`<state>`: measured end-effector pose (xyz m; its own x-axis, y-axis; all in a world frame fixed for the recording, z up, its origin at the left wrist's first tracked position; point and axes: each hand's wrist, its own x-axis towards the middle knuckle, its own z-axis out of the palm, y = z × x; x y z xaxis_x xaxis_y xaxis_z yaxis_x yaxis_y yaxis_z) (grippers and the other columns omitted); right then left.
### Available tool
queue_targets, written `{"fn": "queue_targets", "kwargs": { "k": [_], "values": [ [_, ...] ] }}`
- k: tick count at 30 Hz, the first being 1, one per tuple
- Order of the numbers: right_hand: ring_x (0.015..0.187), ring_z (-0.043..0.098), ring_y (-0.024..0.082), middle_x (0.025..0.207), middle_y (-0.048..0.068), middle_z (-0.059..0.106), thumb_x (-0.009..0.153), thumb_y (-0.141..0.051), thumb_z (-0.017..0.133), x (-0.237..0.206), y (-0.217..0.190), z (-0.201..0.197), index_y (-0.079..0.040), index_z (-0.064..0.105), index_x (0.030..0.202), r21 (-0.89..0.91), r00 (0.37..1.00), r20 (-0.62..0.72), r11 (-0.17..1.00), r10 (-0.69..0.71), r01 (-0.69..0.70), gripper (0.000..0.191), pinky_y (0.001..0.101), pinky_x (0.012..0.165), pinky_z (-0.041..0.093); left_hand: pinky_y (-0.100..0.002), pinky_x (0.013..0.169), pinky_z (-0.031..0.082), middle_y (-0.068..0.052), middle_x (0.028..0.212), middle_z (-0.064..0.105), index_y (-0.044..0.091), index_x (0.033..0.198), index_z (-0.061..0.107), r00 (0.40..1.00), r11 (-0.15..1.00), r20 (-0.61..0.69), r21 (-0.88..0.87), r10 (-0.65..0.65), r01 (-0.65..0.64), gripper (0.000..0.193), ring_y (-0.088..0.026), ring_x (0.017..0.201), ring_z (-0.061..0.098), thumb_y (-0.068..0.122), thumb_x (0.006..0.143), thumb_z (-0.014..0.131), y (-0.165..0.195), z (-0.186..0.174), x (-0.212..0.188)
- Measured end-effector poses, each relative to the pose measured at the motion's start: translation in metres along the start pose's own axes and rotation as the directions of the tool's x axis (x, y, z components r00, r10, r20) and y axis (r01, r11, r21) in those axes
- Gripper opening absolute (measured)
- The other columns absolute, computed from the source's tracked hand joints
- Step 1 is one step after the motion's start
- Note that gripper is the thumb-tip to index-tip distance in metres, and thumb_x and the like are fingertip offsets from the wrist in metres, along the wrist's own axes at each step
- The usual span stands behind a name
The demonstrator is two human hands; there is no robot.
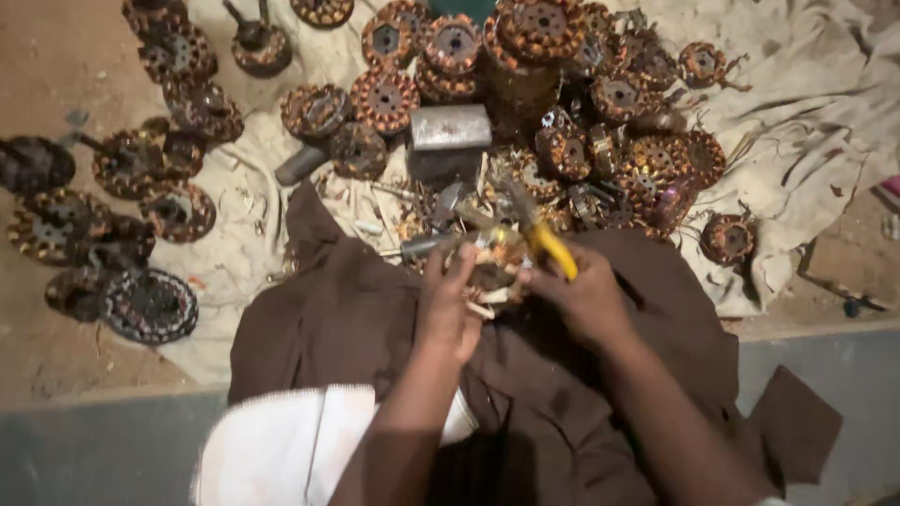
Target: The person sits on the floor and uses yellow-handled pliers to pull and cut copper windings out of electric motor stators, working one stator at a time on their lap. Stripped stators and removed copper pieces are set onto a pile of similar motor parts on a cloth beside them.
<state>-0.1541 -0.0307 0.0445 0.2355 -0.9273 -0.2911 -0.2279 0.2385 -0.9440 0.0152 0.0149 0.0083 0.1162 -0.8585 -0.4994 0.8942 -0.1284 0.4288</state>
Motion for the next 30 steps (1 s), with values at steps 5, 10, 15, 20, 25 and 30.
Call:
{"fn": "queue_targets", "kwargs": {
  "k": [5,10,15,20,25,30],
  "values": [
    [0.081,0.062,0.015,0.088,0.001,0.062,0.089,-0.009,0.082,0.019,0.007,0.001,-0.016,0.051,0.087,0.653,0.988,0.153,0.754,-0.035,-0.074,0.032,0.0324,0.075,0.051,-0.032,0.078,0.058,-0.01,0.111,0.069,0.003,0.122,0.061,0.991,0.961,0.09,0.251,0.098,-0.118,0.041,-0.018,0.094,0.069,0.015,0.087,0.078,-0.006,0.001,0.008],
    [0.1,0.065,0.013,0.099,-0.001,0.063,0.081,-0.009,0.083,0.022,-0.007,-0.003,-0.015,0.049,0.089,0.698,0.919,0.391,0.664,-0.041,-0.268,0.035,0.0311,0.084,0.051,-0.029,0.077,0.051,-0.01,0.11,0.067,0.003,0.124,0.062,0.985,0.913,0.118,0.375,0.123,-0.159,0.041,-0.017,0.094,0.063,0.019,0.089,0.078,-0.01,0.002,0.009],
    [0.091,0.058,0.015,0.099,0.0,0.055,0.068,-0.002,0.093,0.014,-0.011,0.007,-0.006,0.056,0.104,0.252,0.96,0.28,0.966,-0.009,-0.064,0.051,0.0377,0.083,0.055,-0.039,0.094,0.047,-0.01,0.118,0.065,0.009,0.12,0.061,0.999,0.94,0.01,0.339,0.049,-0.049,0.048,-0.022,0.113,0.058,0.04,0.088,0.077,-0.005,0.004,0.012],
    [0.11,0.061,0.011,0.122,0.002,0.067,0.067,-0.014,0.095,-0.006,-0.009,0.019,0.001,0.06,0.135,0.02,0.931,0.199,0.951,-0.306,0.308,0.077,0.0305,0.1,0.051,-0.049,0.102,0.04,-0.008,0.134,0.056,0.023,0.125,0.05,0.997,0.96,-0.072,0.275,-0.03,0.049,0.06,-0.023,0.129,0.049,0.045,0.078,0.08,-0.006,0.017,0.011],
    [0.108,0.062,0.012,0.119,0.004,0.067,0.067,-0.015,0.097,-0.011,-0.008,0.028,0.004,0.065,0.125,-0.166,0.851,0.136,0.835,-0.507,0.524,0.07,0.0284,0.095,0.051,-0.046,0.1,0.045,-0.009,0.125,0.062,0.013,0.126,0.053,0.996,0.965,-0.067,0.261,0.056,-0.036,0.066,-0.024,0.119,0.057,0.048,0.078,0.081,-0.004,0.02,0.01],
    [0.076,0.06,0.007,0.091,-0.003,0.068,0.075,-0.014,0.089,-0.003,-0.003,0.023,0.0,0.069,0.115,-0.003,0.984,-0.004,0.984,-0.179,0.179,0.047,0.025,0.067,0.052,-0.043,0.086,0.057,-0.007,0.109,0.067,0.011,0.118,0.058,0.997,0.981,-0.06,0.193,0.045,-0.032,0.057,-0.021,0.101,0.067,0.057,0.085,0.067,0.009,0.012,0.012]
  ]
}}
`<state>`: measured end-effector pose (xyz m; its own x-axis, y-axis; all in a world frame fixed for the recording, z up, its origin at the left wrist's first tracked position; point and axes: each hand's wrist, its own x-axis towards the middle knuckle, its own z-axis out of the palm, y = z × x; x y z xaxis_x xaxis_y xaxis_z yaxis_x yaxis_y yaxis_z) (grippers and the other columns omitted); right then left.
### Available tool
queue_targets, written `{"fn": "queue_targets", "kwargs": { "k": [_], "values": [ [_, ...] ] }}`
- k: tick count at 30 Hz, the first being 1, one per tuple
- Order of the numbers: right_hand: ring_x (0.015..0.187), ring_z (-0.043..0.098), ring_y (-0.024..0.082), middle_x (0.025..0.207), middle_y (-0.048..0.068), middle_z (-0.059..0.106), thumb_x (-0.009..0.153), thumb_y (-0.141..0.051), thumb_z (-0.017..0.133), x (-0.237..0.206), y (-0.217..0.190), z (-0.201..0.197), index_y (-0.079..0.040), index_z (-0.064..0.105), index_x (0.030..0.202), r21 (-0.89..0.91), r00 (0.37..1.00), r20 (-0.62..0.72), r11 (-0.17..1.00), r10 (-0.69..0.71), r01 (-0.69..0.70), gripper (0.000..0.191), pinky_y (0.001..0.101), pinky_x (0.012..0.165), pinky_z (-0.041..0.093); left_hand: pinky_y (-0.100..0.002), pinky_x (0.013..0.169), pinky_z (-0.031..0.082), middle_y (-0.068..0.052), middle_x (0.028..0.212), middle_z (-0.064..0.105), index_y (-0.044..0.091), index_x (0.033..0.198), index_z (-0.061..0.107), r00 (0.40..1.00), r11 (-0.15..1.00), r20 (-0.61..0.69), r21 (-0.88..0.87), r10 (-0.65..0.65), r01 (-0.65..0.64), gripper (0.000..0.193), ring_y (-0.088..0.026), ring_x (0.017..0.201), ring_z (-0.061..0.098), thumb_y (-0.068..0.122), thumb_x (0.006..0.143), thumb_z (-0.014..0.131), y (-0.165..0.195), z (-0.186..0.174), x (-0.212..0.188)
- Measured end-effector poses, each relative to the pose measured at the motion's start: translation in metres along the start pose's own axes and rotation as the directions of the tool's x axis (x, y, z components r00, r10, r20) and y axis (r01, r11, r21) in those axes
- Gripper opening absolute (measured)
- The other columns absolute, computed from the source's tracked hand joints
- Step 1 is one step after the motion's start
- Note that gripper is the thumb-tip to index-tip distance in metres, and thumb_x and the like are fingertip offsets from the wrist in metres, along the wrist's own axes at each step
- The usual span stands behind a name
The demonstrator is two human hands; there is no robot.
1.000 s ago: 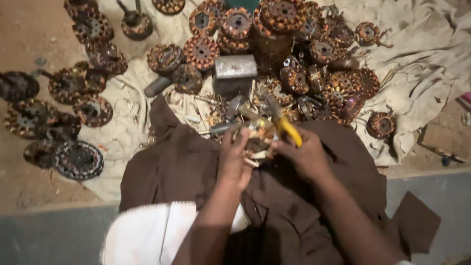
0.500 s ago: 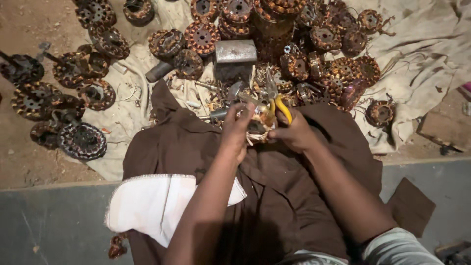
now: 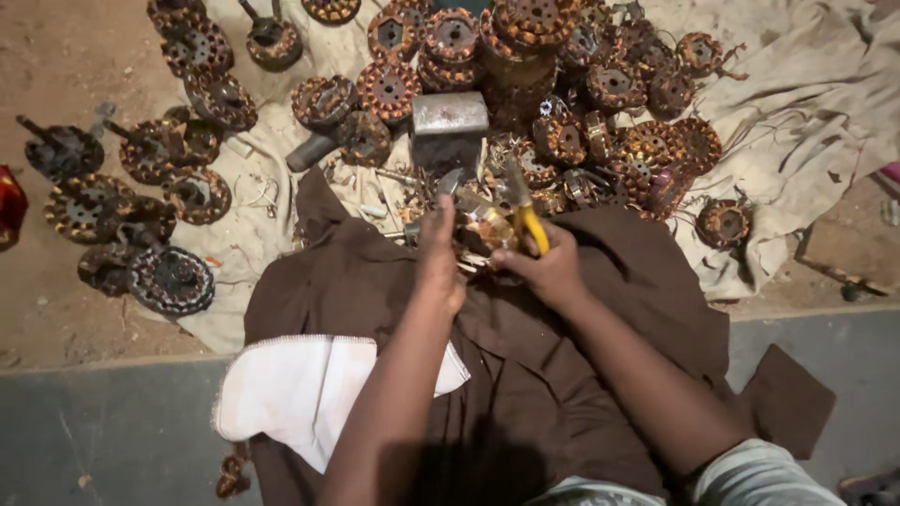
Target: The person sits on the floor and uses yellow-handled pliers to pull and cut copper windings out of electric motor stators, working one stator at a time on their lap. Stripped stators and removed copper pieces are set onto a pile of similar motor parts on a cloth beside them.
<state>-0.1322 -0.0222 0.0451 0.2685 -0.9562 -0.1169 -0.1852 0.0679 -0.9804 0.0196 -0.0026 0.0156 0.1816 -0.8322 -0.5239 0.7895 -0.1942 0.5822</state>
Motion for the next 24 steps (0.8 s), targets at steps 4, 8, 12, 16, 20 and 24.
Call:
{"fn": "queue_targets", "kwargs": {
  "k": [4,8,12,16,20,24],
  "values": [
    [0.075,0.051,0.004,0.086,-0.005,0.058,0.085,-0.01,0.086,0.009,0.007,-0.016,0.001,0.07,0.109,0.015,0.994,-0.022,0.995,-0.103,0.103,0.031,0.0236,0.066,0.044,-0.046,0.086,0.055,-0.01,0.106,0.062,0.009,0.11,0.054,0.995,0.994,0.029,0.051,0.092,-0.094,0.047,-0.025,0.1,0.062,0.05,0.095,0.071,0.005,-0.005,0.006],
    [0.062,0.051,0.006,0.076,-0.006,0.057,0.091,-0.012,0.077,0.022,0.022,-0.029,-0.009,0.062,0.095,0.426,0.988,-0.108,0.903,0.113,-0.057,0.016,0.0244,0.055,0.042,-0.044,0.094,0.053,-0.012,0.125,0.065,0.007,0.128,0.06,0.992,0.999,0.121,0.018,-0.037,0.035,0.056,-0.027,0.115,0.062,0.049,0.092,0.07,-0.011,-0.01,0.014],
    [0.06,0.049,0.008,0.072,-0.005,0.052,0.096,-0.004,0.08,0.032,0.055,-0.036,-0.013,0.054,0.087,0.56,0.977,-0.115,0.824,0.181,-0.087,0.029,0.0254,0.053,0.037,-0.05,0.108,0.041,-0.014,0.156,0.048,0.007,0.152,0.041,0.987,0.965,0.144,0.259,-0.069,0.03,0.078,-0.029,0.145,0.042,0.044,0.091,0.072,-0.038,-0.02,0.028],
    [0.069,0.051,0.008,0.085,-0.002,0.06,0.096,-0.008,0.073,0.032,0.074,-0.039,-0.007,0.06,0.102,0.434,0.999,-0.029,0.901,0.034,-0.018,0.014,0.0281,0.063,0.04,-0.07,0.097,0.055,-0.019,0.156,0.044,0.009,0.155,0.029,0.982,0.984,0.133,0.133,-0.135,0.117,0.09,-0.04,0.141,0.05,0.041,0.087,0.078,-0.044,-0.026,0.027],
    [0.083,0.056,0.013,0.097,0.003,0.062,0.111,-0.023,0.066,0.046,0.059,-0.031,-0.001,0.064,0.122,0.463,0.998,0.052,0.884,0.043,-0.062,0.025,0.0294,0.074,0.044,-0.052,0.102,0.056,-0.021,0.146,0.057,0.002,0.151,0.043,0.999,0.991,0.027,0.124,-0.045,0.041,0.08,-0.035,0.136,0.056,0.033,0.088,0.081,-0.025,-0.011,0.023],
    [0.121,0.063,0.017,0.135,0.003,0.062,0.102,-0.031,0.062,0.038,0.046,-0.028,-0.009,0.059,0.132,0.506,0.993,0.104,0.857,0.055,-0.1,0.038,0.0356,0.103,0.051,-0.048,0.086,0.063,-0.016,0.129,0.064,0.001,0.141,0.054,0.998,0.999,0.066,-0.04,-0.015,0.017,0.068,-0.03,0.117,0.065,0.027,0.086,0.082,-0.002,-0.007,0.015]
  ]
}}
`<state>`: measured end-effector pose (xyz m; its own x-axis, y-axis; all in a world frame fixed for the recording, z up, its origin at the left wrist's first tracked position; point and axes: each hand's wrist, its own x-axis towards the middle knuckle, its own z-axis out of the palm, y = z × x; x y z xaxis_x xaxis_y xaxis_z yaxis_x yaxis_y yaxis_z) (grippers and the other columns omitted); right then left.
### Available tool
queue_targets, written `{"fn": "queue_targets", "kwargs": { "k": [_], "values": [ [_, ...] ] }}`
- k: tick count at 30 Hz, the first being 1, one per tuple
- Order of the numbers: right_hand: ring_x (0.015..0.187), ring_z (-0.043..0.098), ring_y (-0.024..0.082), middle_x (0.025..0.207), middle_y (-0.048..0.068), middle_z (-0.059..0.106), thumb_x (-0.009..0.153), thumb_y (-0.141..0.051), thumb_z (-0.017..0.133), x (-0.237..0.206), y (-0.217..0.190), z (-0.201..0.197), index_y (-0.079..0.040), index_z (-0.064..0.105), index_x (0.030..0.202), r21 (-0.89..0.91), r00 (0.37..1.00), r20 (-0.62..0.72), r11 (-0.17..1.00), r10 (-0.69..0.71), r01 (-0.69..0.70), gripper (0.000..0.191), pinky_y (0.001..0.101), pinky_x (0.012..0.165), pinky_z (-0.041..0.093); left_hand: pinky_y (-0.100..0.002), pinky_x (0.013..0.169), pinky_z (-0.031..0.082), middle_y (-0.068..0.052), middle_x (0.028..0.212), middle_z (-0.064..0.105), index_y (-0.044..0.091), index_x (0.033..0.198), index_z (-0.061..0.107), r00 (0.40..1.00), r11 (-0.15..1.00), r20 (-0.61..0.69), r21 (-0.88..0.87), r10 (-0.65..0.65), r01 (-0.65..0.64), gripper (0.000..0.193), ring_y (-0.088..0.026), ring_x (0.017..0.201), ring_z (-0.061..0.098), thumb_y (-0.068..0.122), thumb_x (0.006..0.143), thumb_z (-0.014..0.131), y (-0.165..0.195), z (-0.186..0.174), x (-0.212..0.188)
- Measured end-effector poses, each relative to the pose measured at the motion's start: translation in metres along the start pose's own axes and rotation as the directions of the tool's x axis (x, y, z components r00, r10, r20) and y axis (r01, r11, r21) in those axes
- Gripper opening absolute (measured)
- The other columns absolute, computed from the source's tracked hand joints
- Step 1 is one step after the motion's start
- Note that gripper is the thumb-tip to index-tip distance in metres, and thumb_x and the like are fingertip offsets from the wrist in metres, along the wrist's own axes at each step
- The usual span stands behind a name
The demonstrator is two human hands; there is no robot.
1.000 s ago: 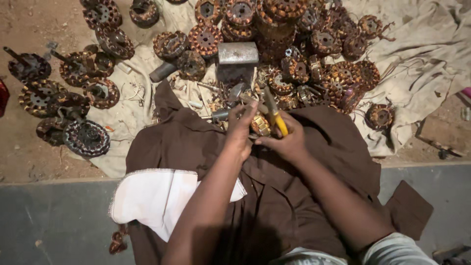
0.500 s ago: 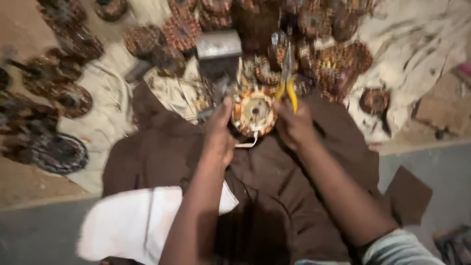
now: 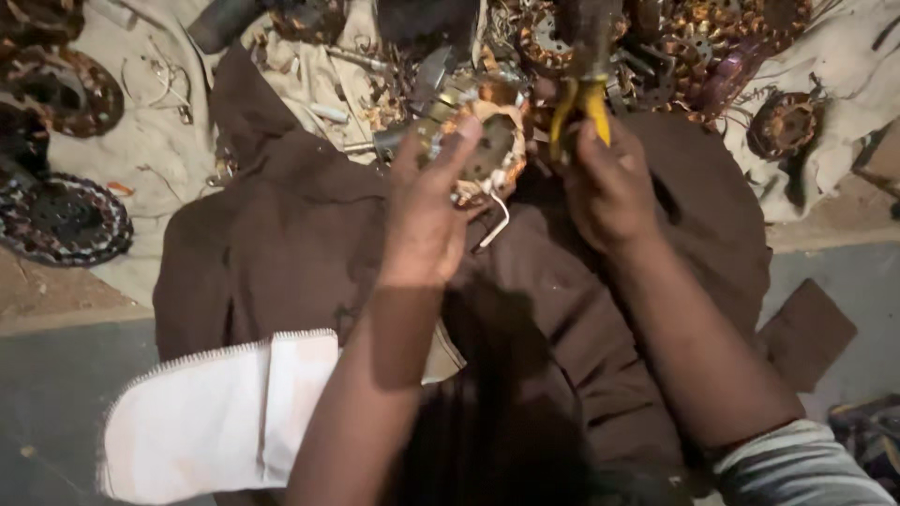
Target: The person sits on the floor and uses yellow-handled pliers to pull and cut copper windings out of electric motor stators, working one stator at a time on their lap. Stripped stators and removed copper pieces are set onto a pile of similar motor parts on a cloth beside them.
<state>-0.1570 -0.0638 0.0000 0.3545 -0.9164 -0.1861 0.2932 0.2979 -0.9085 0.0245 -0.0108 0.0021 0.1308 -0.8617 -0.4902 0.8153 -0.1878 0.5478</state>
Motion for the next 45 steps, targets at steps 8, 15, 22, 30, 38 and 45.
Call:
{"fn": "queue_targets", "kwargs": {
  "k": [8,15,22,30,38,45],
  "values": [
    [0.132,0.057,0.03,0.146,0.019,0.054,0.108,-0.024,0.064,-0.02,-0.007,-0.027,0.004,0.061,0.131,-0.057,0.959,0.249,0.991,0.134,-0.123,0.036,0.0503,0.119,0.043,-0.047,0.089,0.062,-0.01,0.122,0.067,0.008,0.136,0.055,0.965,0.951,-0.118,-0.178,0.234,-0.253,0.059,-0.025,0.108,0.07,0.03,0.088,0.081,0.014,-0.008,0.001],
    [0.157,0.046,0.032,0.143,0.025,0.059,0.108,-0.032,0.063,-0.021,-0.02,-0.019,0.006,0.065,0.127,-0.142,0.727,0.593,0.933,0.347,-0.33,0.043,0.0531,0.125,0.039,-0.05,0.081,0.057,-0.009,0.12,0.068,0.009,0.134,0.061,0.974,0.964,-0.17,-0.195,0.147,-0.18,0.056,-0.026,0.101,0.069,0.04,0.09,0.074,0.026,-0.018,-0.001],
    [0.136,0.058,0.039,0.144,0.028,0.054,0.104,-0.033,0.064,-0.025,-0.017,-0.02,0.006,0.066,0.125,-0.079,0.731,0.532,0.884,0.428,-0.46,0.045,0.0576,0.111,0.047,-0.052,0.094,0.058,-0.008,0.123,0.067,0.01,0.134,0.057,0.963,0.942,-0.059,-0.203,0.261,-0.268,0.053,-0.025,0.112,0.066,0.025,0.088,0.079,0.021,-0.015,-0.005],
    [0.107,0.062,0.029,0.129,0.021,0.063,0.104,-0.031,0.068,-0.029,-0.002,-0.03,0.004,0.062,0.116,-0.017,0.783,0.481,0.897,0.394,-0.441,0.037,0.0436,0.088,0.051,-0.046,0.117,0.047,-0.015,0.138,0.064,-0.001,0.14,0.057,0.912,0.87,0.283,-0.474,0.297,-0.136,0.057,-0.031,0.132,0.058,0.035,0.098,0.072,0.024,-0.019,-0.013],
    [0.097,0.054,0.021,0.116,0.015,0.058,0.1,-0.028,0.07,-0.041,-0.005,-0.038,-0.001,0.054,0.132,0.164,0.768,0.569,0.874,0.295,-0.458,0.045,0.0365,0.081,0.046,-0.043,0.118,0.044,-0.009,0.152,0.052,0.015,0.155,0.037,0.686,0.948,0.684,-0.318,0.249,-0.027,0.076,-0.026,0.142,0.05,0.04,0.096,0.076,0.029,-0.015,-0.033],
    [0.078,0.059,0.023,0.129,0.023,0.057,0.091,-0.027,0.068,-0.039,-0.018,-0.015,-0.01,0.043,0.145,0.194,0.585,0.761,0.762,0.28,-0.617,0.062,0.0319,0.063,0.048,-0.045,0.106,0.05,-0.016,0.144,0.054,0.01,0.159,0.038,0.714,0.94,0.637,-0.331,0.29,-0.086,0.083,-0.029,0.131,0.056,0.046,0.096,0.077,0.035,-0.008,-0.039]
  ]
}}
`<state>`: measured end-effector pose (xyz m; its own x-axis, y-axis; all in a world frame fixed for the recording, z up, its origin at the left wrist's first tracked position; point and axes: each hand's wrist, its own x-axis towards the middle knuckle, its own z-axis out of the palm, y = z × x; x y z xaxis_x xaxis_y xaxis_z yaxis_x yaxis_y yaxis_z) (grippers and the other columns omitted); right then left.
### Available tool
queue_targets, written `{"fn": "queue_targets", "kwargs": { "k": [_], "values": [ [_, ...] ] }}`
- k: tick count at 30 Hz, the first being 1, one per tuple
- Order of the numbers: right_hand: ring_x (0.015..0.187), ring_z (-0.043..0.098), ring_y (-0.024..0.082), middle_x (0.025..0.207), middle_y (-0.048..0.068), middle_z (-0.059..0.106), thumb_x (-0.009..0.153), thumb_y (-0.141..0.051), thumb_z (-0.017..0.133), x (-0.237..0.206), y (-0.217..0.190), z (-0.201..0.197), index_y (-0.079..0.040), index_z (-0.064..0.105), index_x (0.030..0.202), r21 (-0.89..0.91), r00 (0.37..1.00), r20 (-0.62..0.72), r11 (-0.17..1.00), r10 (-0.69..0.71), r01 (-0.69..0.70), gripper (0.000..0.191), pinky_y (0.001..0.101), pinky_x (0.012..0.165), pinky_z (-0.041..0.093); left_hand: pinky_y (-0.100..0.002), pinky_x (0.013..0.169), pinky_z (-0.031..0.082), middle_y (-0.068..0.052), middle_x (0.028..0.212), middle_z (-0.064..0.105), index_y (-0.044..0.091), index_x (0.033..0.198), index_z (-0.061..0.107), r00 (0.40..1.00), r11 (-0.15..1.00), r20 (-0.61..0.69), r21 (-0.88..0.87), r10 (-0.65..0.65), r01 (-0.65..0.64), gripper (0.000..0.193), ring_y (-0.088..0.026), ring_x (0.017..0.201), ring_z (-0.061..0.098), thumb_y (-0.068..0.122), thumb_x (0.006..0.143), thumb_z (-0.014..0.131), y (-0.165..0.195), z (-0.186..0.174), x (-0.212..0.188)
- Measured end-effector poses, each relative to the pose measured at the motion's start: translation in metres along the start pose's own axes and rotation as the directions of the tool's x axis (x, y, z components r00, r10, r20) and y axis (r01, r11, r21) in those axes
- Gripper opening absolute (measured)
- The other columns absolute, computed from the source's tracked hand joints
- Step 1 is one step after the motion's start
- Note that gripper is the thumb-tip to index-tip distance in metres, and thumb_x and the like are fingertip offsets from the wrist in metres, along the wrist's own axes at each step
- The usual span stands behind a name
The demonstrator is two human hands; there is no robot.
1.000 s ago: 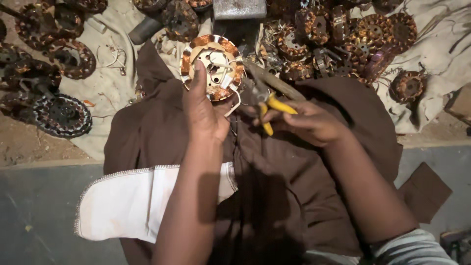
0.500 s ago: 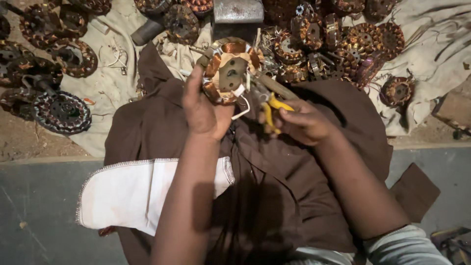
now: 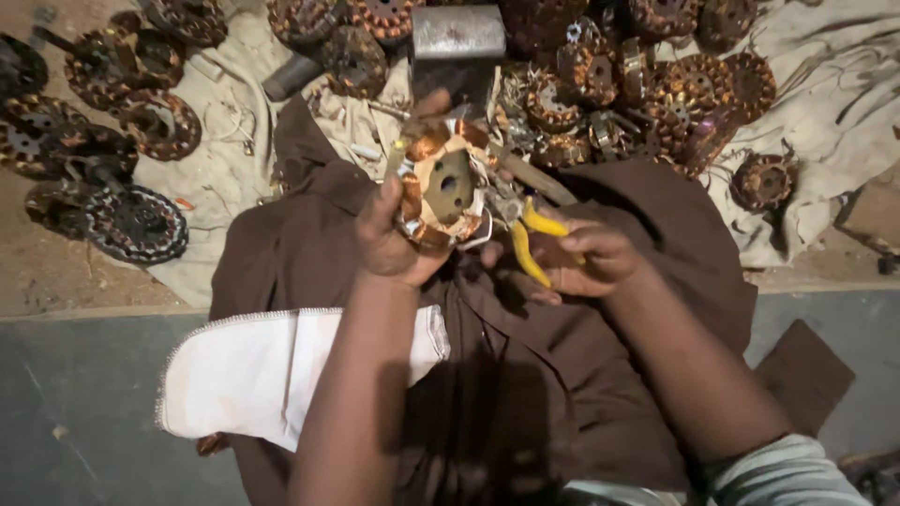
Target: The person sits on the floor and uses yellow-handled pliers to pull and cut copper windings out of electric motor stators, working one stator at a time on their lap. Stripped stators and removed copper pieces are set onto a pile of similar motor parts on a cloth beside them.
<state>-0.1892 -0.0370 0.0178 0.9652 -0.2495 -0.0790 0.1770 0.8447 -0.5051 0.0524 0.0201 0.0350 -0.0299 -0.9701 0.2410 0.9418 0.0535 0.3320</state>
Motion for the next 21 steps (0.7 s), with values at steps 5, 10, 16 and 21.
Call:
{"fn": "queue_targets", "kwargs": {
  "k": [5,10,16,21],
  "values": [
    [0.083,0.052,0.018,0.101,0.014,0.054,0.095,-0.026,0.07,-0.01,0.001,-0.013,-0.003,0.047,0.137,0.039,0.992,0.047,0.992,0.116,-0.118,0.053,0.0296,0.066,0.044,-0.048,0.112,0.052,-0.021,0.145,0.054,0.011,0.155,0.038,1.0,1.0,0.03,-0.002,0.008,-0.008,0.08,-0.038,0.131,0.059,0.046,0.093,0.076,-0.007,0.002,0.002],
    [0.085,0.053,0.022,0.096,0.01,0.055,0.096,-0.025,0.073,-0.012,0.013,-0.026,0.003,0.056,0.125,-0.07,0.997,-0.036,0.995,0.066,-0.069,0.045,0.0358,0.071,0.045,-0.048,0.108,0.053,-0.023,0.146,0.054,0.01,0.154,0.039,1.0,1.0,-0.007,-0.024,0.005,-0.005,0.076,-0.038,0.126,0.061,0.044,0.096,0.075,-0.015,-0.004,-0.001],
    [0.106,0.06,0.029,0.116,0.013,0.064,0.086,-0.009,0.07,0.008,0.021,-0.007,0.001,0.052,0.137,-0.968,0.875,-0.227,0.197,-0.428,-0.155,0.055,0.0403,0.093,0.05,-0.047,0.108,0.052,-0.022,0.145,0.053,0.012,0.156,0.038,0.989,0.995,-0.122,-0.049,0.08,-0.087,0.073,-0.036,0.126,0.06,0.041,0.098,0.072,-0.024,-0.011,-0.001],
    [0.108,0.066,0.037,0.116,0.021,0.066,0.082,-0.008,0.072,0.019,0.021,0.006,0.002,0.057,0.127,-0.977,0.811,-0.122,-0.074,-0.572,-0.199,0.048,0.0422,0.096,0.051,-0.052,0.112,0.049,-0.018,0.144,0.053,0.017,0.153,0.04,0.985,0.97,-0.143,-0.208,0.096,-0.125,0.065,-0.037,0.126,0.059,0.043,0.1,0.066,-0.037,-0.011,0.0]
  ]
}}
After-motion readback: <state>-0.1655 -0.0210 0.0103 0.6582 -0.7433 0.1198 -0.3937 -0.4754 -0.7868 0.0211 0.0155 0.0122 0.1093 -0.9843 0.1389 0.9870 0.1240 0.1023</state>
